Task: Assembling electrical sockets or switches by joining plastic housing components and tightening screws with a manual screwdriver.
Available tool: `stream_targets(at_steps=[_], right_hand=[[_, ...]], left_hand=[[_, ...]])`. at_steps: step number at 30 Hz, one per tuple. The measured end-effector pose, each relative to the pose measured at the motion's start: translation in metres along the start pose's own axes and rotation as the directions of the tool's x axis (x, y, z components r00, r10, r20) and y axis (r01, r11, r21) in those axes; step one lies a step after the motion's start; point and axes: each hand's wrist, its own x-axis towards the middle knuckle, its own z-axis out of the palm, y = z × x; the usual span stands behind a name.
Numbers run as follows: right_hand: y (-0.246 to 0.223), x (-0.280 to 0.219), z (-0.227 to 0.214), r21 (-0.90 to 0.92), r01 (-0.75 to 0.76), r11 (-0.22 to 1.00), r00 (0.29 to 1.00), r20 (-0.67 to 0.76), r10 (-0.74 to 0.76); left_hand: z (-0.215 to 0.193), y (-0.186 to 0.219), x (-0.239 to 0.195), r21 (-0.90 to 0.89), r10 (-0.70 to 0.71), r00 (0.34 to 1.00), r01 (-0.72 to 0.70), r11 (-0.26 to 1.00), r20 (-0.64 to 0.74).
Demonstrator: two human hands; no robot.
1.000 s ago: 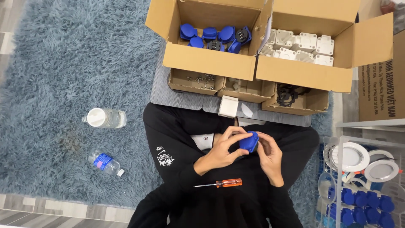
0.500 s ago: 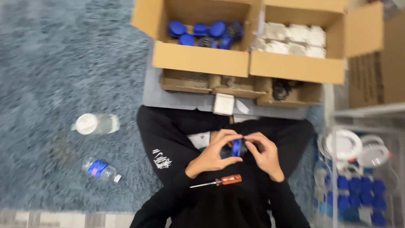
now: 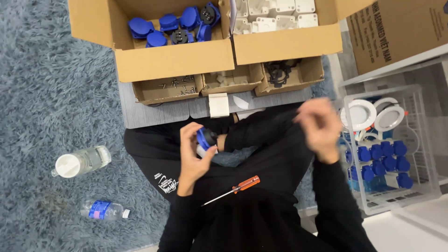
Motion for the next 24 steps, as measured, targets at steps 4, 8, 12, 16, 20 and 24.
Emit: stream_targets(at_steps=[4,8,12,16,20,24], right_hand=[[0.003,0.038,-0.015,-0.038,0.017,0.999,0.994,-0.105,-0.021],[-0.021,0.055,-0.008,-0.398,-0.066,0.915,0.995,0.045,0.091],[-0.042,0.033,0.008,-0.407,-0.144,0.902,0.936,0.239,0.258],[-0.035,-0.032,0.04,-0.376,-0.22,0.9,0.607,0.67,0.428],[-0.015,-0.128,0.071,-0.136,-0.112,0.984,0.328,0.93,0.166],[-0.012,-0.17,0.087,-0.126,0.115,0.985,0.394,0.916,0.071]], left_hand=[[-0.011,0.009,-0.002,0.015,-0.04,0.998,0.04,0.999,0.038],[-0.009,0.014,-0.008,0.076,-0.097,0.993,0.091,0.993,0.075],[-0.005,0.004,-0.017,-0.109,-0.155,0.98,0.168,0.98,0.122],[-0.003,-0.017,-0.026,-0.213,-0.22,0.968,0.241,0.947,0.118],[-0.002,-0.016,-0.02,-0.438,-0.249,0.952,0.303,0.846,0.177],[-0.001,-0.021,-0.018,-0.645,-0.253,0.943,0.333,0.688,0.218]])
